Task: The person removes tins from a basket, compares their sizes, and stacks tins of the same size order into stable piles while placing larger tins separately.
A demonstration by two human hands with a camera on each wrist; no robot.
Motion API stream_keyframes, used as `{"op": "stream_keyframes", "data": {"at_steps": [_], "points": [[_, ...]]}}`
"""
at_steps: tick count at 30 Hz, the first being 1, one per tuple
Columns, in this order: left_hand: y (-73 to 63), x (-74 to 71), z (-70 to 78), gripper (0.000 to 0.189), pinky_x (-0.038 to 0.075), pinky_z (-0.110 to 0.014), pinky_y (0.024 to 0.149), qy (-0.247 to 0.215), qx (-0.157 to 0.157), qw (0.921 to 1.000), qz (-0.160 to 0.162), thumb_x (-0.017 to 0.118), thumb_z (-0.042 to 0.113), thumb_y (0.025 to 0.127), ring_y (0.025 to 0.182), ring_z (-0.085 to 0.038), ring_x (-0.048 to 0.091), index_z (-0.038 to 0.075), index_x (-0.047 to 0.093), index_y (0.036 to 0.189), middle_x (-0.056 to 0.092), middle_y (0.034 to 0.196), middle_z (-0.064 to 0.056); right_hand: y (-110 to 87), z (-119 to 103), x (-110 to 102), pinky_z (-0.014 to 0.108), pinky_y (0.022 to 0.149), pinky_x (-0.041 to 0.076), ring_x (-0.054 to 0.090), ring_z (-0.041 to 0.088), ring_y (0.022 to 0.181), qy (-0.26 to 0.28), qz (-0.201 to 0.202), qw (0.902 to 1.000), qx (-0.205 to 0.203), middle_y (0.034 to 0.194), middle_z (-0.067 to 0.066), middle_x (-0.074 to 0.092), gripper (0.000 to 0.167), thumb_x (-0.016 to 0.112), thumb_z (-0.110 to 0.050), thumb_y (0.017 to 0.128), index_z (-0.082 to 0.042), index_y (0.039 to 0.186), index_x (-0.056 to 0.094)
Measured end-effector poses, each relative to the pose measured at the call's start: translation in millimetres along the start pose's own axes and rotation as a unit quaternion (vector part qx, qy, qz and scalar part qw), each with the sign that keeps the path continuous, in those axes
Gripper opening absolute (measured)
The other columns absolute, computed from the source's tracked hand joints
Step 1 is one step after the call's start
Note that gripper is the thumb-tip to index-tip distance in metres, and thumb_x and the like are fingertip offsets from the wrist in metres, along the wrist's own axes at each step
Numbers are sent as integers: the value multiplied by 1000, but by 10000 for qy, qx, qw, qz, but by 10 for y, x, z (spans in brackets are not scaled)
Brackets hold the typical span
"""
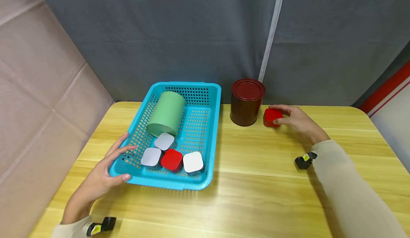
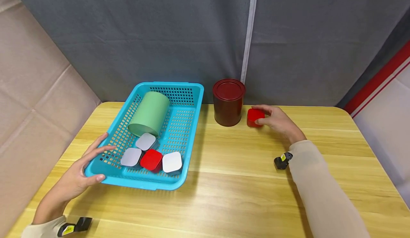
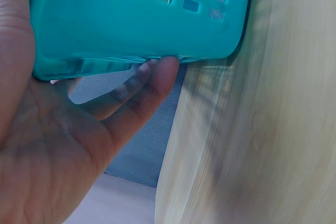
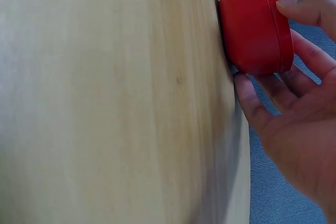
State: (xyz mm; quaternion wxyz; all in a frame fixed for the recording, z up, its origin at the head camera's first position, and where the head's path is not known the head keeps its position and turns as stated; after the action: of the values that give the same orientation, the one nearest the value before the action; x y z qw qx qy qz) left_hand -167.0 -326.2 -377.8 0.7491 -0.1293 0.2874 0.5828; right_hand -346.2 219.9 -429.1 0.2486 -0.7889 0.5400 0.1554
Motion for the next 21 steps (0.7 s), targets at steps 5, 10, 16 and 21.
{"op": "stream_keyframes", "data": {"at_steps": [5,10,16,21], "points": [[1,-1,-5,75,25,-9,104,7,5,10000,-7,80,6,80,157,0,13,9,53,149,12,177,0,-2,-13,-3,56,117,31,35,45,145,-3,24,10000,2,164,27,35,65,63,-14,102,-4,161,37],[-5,-5,-7,75,25,-9,104,10,-3,10000,-5,80,6,80,157,0,12,9,53,149,11,177,0,-2,-38,-9,59,121,29,32,45,149,1,54,10000,-74,166,27,33,66,63,-14,102,-3,161,35],[-10,-3,0,74,25,-11,104,73,-64,10000,13,80,8,80,157,0,12,12,54,149,12,177,2,-69,-60,-59,65,124,23,25,47,156,-18,169,9996,-220,169,24,30,75,66,-15,101,-7,165,28],[-18,7,1,74,26,-17,109,141,-163,9998,3,80,9,82,156,2,12,15,54,150,11,177,4,-163,-53,-116,64,122,28,31,43,155,-9,202,9995,-251,171,19,30,77,67,-18,101,-9,166,26]]}}
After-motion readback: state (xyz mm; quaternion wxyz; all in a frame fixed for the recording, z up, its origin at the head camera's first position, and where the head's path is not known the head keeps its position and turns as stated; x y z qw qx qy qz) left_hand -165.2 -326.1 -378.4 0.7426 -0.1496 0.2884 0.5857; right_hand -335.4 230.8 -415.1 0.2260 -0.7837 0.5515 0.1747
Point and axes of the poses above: each hand's wrist, its own y-axis towards the middle knuckle, its own x-axis out of the palm, z = x × y, the point moved 10 cm from there along y, towards the middle knuckle
